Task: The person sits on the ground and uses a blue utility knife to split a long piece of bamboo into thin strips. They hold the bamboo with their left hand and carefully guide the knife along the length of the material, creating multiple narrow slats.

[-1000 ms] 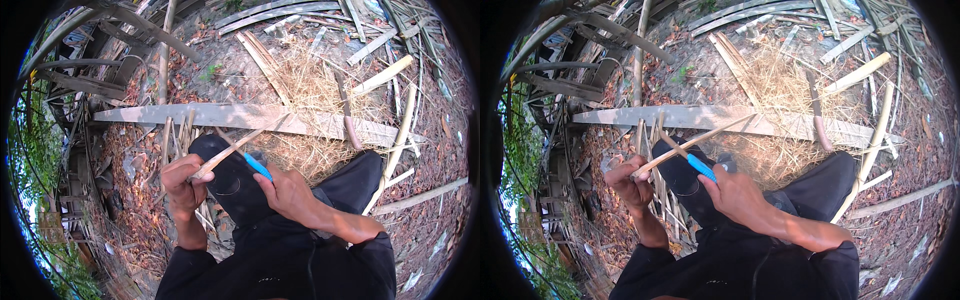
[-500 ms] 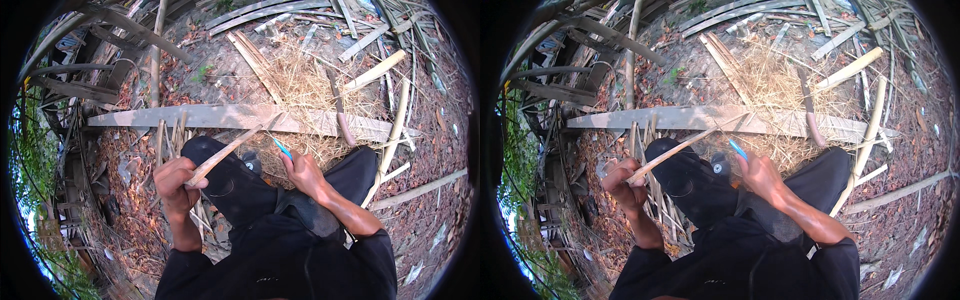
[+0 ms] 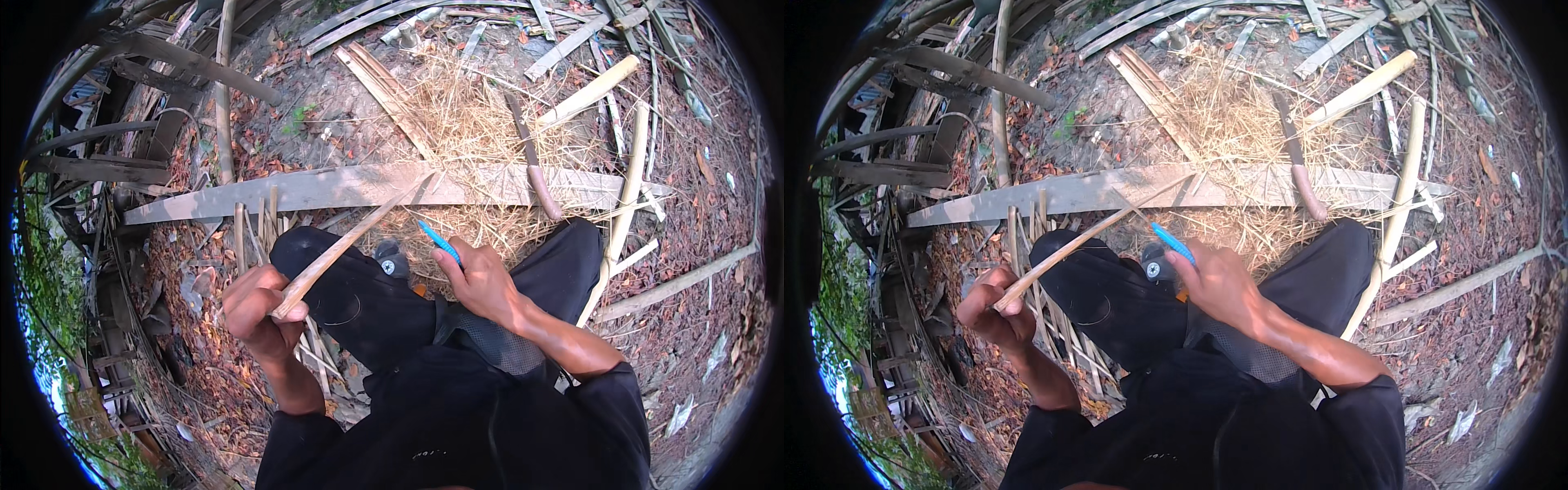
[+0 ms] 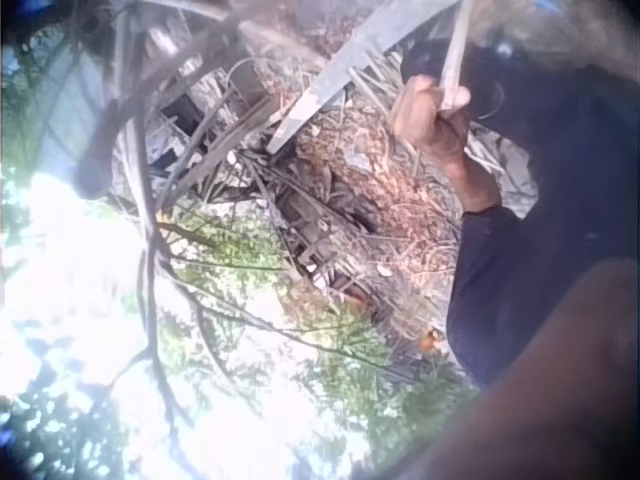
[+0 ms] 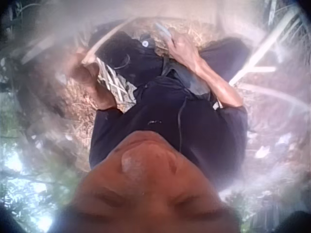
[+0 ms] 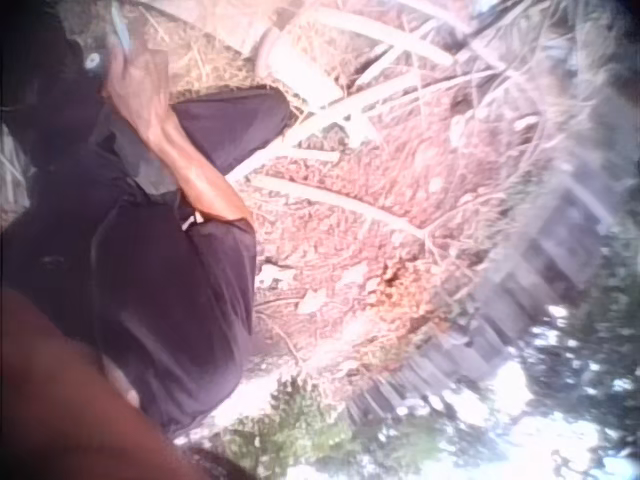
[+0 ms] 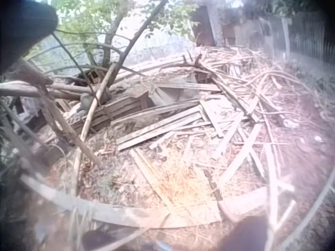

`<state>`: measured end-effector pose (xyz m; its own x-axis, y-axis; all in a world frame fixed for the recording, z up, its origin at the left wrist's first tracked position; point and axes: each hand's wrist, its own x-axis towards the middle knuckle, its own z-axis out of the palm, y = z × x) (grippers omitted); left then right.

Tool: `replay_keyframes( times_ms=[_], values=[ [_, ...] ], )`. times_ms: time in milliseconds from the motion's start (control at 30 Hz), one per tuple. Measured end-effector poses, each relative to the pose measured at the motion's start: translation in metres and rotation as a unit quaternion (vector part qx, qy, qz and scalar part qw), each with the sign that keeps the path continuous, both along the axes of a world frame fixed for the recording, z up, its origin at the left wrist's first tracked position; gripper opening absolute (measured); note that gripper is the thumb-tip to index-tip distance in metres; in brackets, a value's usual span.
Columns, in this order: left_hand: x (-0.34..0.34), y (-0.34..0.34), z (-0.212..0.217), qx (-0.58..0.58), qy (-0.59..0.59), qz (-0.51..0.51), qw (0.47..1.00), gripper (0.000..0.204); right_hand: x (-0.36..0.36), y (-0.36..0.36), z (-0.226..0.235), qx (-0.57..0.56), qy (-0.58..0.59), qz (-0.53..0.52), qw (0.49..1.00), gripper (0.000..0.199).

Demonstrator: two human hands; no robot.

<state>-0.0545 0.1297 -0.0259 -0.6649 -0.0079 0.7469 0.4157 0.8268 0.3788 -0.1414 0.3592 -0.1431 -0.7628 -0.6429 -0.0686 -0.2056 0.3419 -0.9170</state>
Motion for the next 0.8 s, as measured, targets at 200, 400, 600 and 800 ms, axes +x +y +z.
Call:
replay_keyframes(
  times_ms=[200, 400, 600, 800],
  values=[
    [-0.005, 0.001, 0.002, -0.007, 0.013, -0.011, 1.0, 0.044, -0.031, -0.017, -0.053, 0.103, -0.051, -0.046, 0.992, 0.042],
    [-0.002, -0.002, -0.007, 0.001, 0.043, -0.004, 0.999, 0.037, 0.007, -0.027, -0.025, -0.054, 0.032, -0.02, 0.998, 0.032],
    [0.004, -0.005, -0.013, 0.016, 0.041, 0.023, 0.999, 0.032, -0.008, -0.027, -0.022, -0.001, 0.018, -0.021, 1.0, 0.038],
    [0.006, -0.007, -0.008, -0.024, 0.011, 0.008, 1.0, 0.032, -0.028, -0.019, -0.061, 0.084, -0.036, -0.038, 0.995, 0.045]
  ],
)
